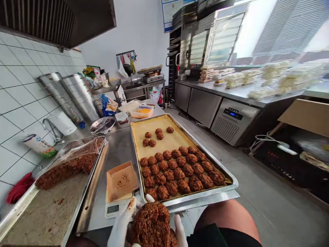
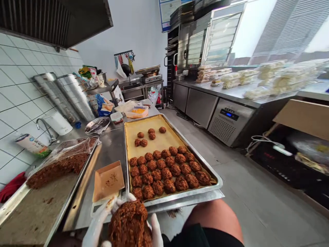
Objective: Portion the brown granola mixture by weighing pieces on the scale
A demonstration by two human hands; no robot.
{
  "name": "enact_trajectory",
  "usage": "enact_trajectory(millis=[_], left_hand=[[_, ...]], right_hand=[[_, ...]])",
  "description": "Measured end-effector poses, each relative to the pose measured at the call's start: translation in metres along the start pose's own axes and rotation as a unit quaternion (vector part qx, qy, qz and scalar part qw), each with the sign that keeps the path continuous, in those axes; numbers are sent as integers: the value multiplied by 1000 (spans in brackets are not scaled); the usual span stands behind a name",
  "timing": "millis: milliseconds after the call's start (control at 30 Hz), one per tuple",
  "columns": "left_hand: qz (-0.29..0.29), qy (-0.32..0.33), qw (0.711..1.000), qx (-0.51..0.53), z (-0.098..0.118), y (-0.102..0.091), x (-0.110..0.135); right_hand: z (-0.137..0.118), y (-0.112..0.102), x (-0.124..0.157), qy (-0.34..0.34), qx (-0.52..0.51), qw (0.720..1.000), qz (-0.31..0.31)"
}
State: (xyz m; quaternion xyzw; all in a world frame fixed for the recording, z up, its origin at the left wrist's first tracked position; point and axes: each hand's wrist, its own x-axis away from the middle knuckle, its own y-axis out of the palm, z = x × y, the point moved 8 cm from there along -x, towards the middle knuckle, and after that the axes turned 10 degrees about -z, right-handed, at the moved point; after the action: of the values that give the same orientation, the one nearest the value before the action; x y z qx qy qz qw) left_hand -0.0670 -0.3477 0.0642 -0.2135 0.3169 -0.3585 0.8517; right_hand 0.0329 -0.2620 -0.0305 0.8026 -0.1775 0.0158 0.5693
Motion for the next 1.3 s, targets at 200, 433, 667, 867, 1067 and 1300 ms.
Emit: enact_trajectory(millis=[200, 433, 667, 867, 1067, 1300], left_hand=[[34, 6, 999, -13, 10, -11, -1], [26, 0, 998, -62, -3, -15, 15], [31, 48, 998, 34, -13, -24, 17], [29, 62, 997, 22, -22, -31, 14], [11, 199, 980, 10, 9, -40, 7], [-5, -38, 995, -92, -32, -60, 16]], right_hand=[[9, 23, -20, -46, 36, 998, 30], [26, 38, -18, -35, 58, 997, 28], [53, 37, -24, -7, 62, 998, 24], [61, 39, -26, 17, 60, 998, 13], [51, 40, -23, 3, 65, 998, 11], [46, 28, -13, -51, 55, 997, 31]])
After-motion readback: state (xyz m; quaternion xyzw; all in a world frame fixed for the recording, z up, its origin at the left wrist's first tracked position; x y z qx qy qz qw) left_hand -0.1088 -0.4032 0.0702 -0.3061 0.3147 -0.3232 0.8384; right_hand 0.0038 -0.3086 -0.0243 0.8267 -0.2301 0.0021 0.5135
